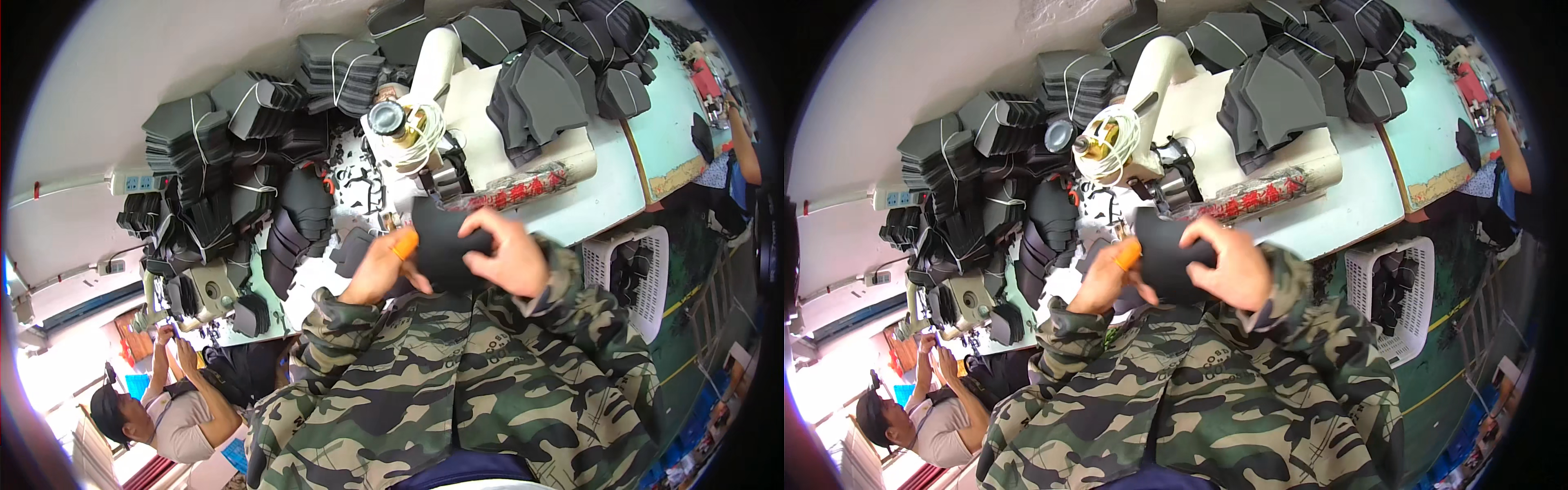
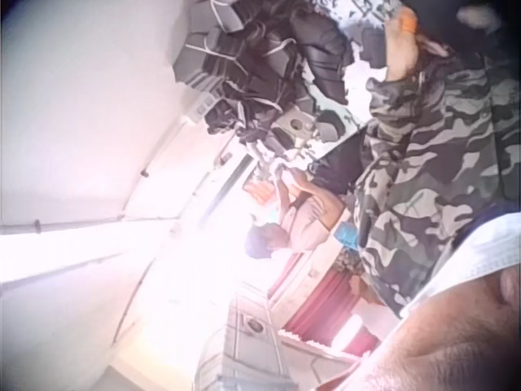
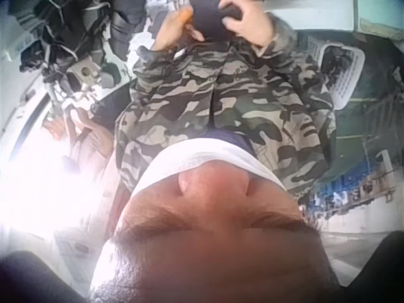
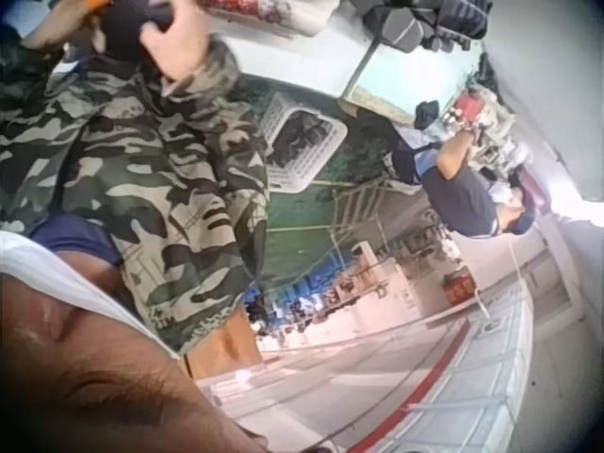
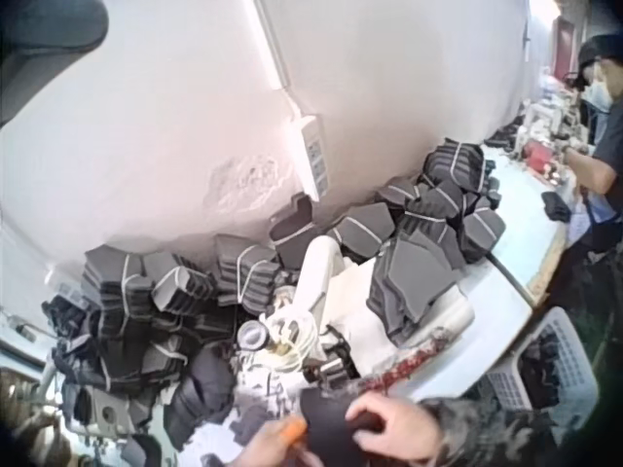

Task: The person separates shoe pieces from a stack by hand, feeds the edge of each piece through a skiving machine, and stacks them on the work table.

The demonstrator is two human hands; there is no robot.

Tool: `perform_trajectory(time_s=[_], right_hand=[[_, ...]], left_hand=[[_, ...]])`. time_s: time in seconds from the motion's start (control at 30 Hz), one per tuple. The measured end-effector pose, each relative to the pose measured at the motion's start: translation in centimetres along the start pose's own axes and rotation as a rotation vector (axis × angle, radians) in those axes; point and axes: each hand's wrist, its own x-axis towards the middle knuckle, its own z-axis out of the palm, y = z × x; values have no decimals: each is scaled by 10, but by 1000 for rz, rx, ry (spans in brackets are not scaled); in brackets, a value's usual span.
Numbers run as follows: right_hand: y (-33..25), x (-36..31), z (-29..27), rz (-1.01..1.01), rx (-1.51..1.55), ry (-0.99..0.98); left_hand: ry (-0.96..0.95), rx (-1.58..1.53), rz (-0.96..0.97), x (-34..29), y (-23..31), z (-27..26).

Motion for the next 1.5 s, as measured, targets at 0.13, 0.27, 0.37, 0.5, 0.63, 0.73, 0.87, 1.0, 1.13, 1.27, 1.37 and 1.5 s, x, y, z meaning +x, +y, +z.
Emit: perform_trajectory(time_s=[0.13,0.27,0.37,0.5,0.63,0.73,0.87,1.0,1.13,1.27,1.37,1.5], right_hand=[[3,3,32,230,41,-120],[5,16,47,175,164,-91],[0,14,54,178,340,-96],[10,-2,19,87,520,224],[12,33,-21,-109,-355,22],[-72,43,-84,-882,-605,295],[-10,49,-158,-554,-1377,392],[-31,9,-72,-408,-636,329],[1,13,-15,-470,-227,-401],[28,18,13,39,40,-230],[23,27,30,8,11,73],[10,25,38,85,64,115]], left_hand=[[79,691,-60,5,30,-20],[37,1163,130,28,43,-39],[18,1305,184,46,74,-37],[-26,1305,393,75,77,-10],[304,950,431,53,38,-12],[662,1303,250,7,-30,-72],[293,1666,229,12,-82,-101],[278,1586,104,4,-57,-99],[-217,1373,203,-4,5,-52],[-41,924,50,3,49,-17],[37,842,-107,16,57,-31],[6,1134,111,43,75,-38]])
